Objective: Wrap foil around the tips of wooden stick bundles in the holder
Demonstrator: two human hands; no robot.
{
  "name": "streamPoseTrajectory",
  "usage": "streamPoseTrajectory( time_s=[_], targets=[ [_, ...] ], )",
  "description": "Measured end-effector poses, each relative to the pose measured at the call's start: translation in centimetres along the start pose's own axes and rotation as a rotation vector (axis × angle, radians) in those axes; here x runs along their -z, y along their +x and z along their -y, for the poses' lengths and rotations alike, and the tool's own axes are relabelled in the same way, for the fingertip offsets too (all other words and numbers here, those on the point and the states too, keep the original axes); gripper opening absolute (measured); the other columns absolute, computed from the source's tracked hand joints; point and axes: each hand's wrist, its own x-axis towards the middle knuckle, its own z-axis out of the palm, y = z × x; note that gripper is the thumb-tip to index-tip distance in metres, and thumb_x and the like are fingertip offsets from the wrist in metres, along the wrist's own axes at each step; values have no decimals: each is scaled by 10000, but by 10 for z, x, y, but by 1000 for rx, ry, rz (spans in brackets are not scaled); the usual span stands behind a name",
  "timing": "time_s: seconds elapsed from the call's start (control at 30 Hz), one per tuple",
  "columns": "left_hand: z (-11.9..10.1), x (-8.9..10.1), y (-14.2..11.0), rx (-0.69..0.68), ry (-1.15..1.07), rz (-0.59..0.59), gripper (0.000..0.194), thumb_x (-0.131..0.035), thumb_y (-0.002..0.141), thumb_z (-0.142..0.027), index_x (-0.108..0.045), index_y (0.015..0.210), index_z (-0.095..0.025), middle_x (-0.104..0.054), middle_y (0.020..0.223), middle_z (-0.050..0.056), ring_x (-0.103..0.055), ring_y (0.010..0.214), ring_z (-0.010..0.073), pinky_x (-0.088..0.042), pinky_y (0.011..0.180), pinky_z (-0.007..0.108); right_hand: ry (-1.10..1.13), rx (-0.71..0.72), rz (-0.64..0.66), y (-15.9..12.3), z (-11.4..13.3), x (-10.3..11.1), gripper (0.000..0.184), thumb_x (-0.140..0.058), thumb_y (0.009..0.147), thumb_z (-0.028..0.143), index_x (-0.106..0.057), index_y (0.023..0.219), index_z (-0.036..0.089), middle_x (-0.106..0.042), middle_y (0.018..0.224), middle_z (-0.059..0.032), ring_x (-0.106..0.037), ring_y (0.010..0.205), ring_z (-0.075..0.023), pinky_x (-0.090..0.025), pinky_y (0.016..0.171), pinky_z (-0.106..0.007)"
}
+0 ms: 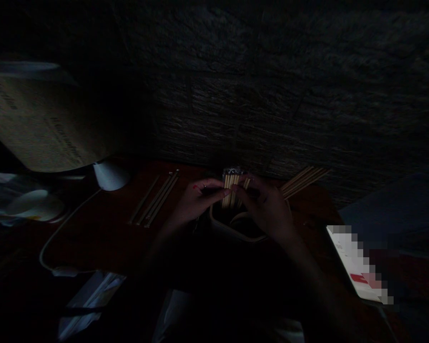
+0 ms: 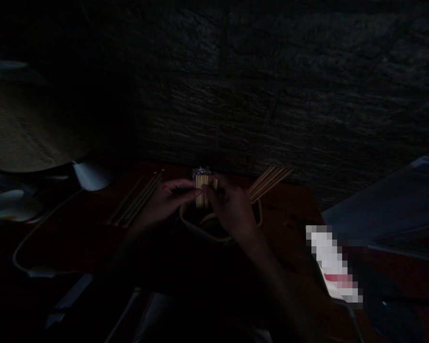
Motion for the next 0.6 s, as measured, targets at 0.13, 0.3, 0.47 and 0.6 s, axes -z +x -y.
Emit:
streamPoseTrajectory(
  time_s=[0.13, 0.3, 0.47, 0.6],
  targets=[
    [-4, -1, -3, 45, -36, 65, 266, -731, 814, -363, -751, 1001, -176, -770, 1027, 64, -701, 967, 220, -529, 864, 328, -23, 1, -26, -1, -1, -1, 244, -610, 911, 348, -677, 1090, 196, -761, 908, -53, -666, 644, -171, -471, 586, -281],
    [-5, -1, -4, 75, -39, 54, 253, -745, 799, -346, -757, 986, -176, -774, 1006, 59, -704, 943, 219, -526, 866, 337, 17, 11, -28, -2, -3, -1, 228, -616, 910, 351, -674, 1084, 217, -760, 926, -44, -693, 736, -188, -499, 639, -291],
    [-2, -1, -3, 58, -39, 44, 225, -747, 795, -344, -762, 959, -190, -775, 993, 52, -703, 941, 211, -519, 882, 337, 59, 6, -41, -4, -6, 1, 269, -633, 899, 342, -664, 1137, 220, -763, 1000, -60, -712, 842, -213, -535, 736, -330],
    [-1, -1, -3, 41, -26, 25, 202, -746, 792, -335, -764, 931, -191, -777, 954, 45, -705, 899, 204, -529, 843, 327, 109, 9, -40, -6, -6, 1, 246, -629, 903, 323, -654, 1133, 237, -763, 1021, -46, -721, 882, -214, -545, 773, -340]
  ],
)
